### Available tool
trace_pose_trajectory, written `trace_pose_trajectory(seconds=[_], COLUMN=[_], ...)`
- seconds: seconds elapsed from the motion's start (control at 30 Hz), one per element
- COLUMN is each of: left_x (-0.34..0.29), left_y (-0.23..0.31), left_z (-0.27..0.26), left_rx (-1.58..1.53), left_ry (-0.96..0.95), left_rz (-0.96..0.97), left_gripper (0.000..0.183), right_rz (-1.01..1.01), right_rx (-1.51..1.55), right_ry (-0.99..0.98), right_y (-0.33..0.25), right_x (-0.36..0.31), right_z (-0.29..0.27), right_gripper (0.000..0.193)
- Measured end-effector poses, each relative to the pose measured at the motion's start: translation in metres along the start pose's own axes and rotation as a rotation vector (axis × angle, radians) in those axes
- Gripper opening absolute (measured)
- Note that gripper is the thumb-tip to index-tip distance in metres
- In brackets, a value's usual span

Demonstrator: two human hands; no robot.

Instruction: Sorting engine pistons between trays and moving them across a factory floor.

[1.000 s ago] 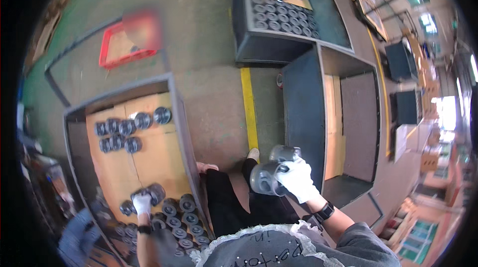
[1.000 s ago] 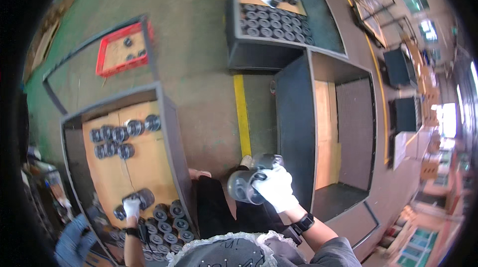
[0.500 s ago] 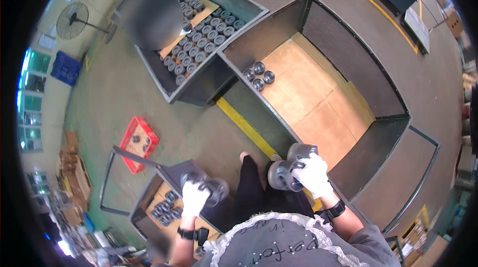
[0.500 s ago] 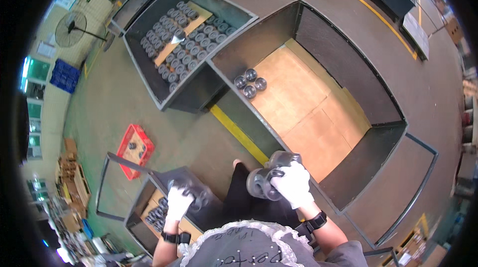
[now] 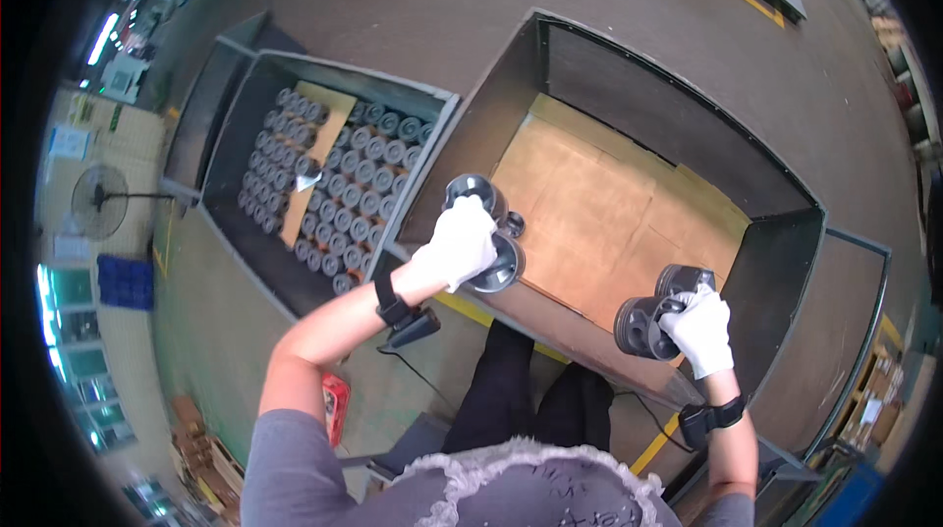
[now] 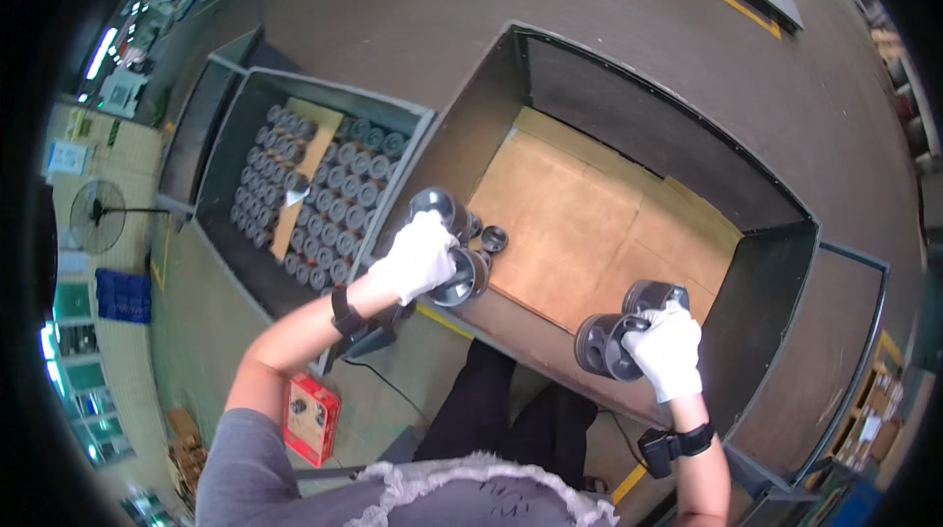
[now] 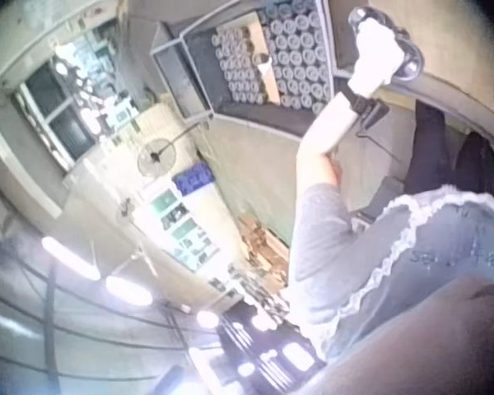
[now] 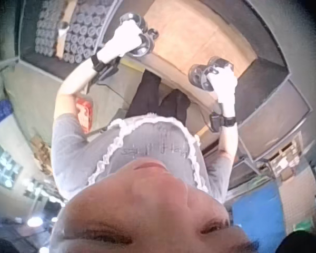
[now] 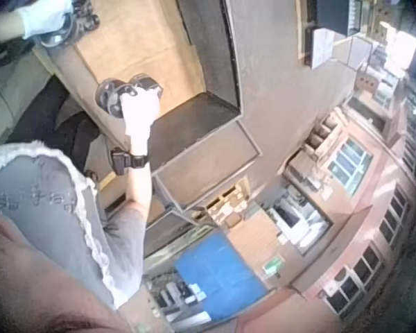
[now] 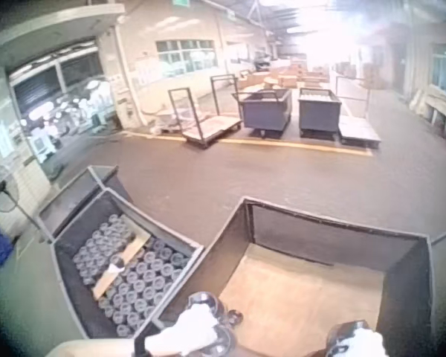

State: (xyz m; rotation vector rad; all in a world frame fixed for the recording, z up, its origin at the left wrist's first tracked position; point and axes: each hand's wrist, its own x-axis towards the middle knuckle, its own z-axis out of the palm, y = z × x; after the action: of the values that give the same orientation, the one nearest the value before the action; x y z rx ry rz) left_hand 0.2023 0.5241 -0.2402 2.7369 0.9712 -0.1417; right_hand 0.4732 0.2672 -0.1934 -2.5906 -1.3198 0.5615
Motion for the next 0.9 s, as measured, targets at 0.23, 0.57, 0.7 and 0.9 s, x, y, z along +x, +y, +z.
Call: trace_pose_trajectory(seconds=[0.23, 0.57, 0.7, 0.9], left_x=[0.196, 0.305, 0.304, 0.28], left_y=[-0.078, -0.167, -0.185, -0.216], left_z=[0.126, 0.362, 0.433, 0.485], left_rx=[0.029, -0.214, -0.119, 0.069], left_ry=[-0.086, -0.294, -0.231, -0.176], left_rz=[0.157, -0.079, 0.01, 0.138], left_gripper=[0.018, 0.031, 0.029, 0.026], right_rz=[-0.061, -0.002, 0.006, 0.037], right_rx=[-0.199, -0.096, -0.094, 0.201], right_ry=[-0.156, -0.087, -0.023, 0.096], right_y=[-0.049, -0.06, -0.045, -0.082], right_x=[0.194, 0.374, 0.389, 0.386], right_z=[0.087, 0.433, 0.536, 0.6], right_gripper=[0.019, 0.021, 0.017, 0.022])
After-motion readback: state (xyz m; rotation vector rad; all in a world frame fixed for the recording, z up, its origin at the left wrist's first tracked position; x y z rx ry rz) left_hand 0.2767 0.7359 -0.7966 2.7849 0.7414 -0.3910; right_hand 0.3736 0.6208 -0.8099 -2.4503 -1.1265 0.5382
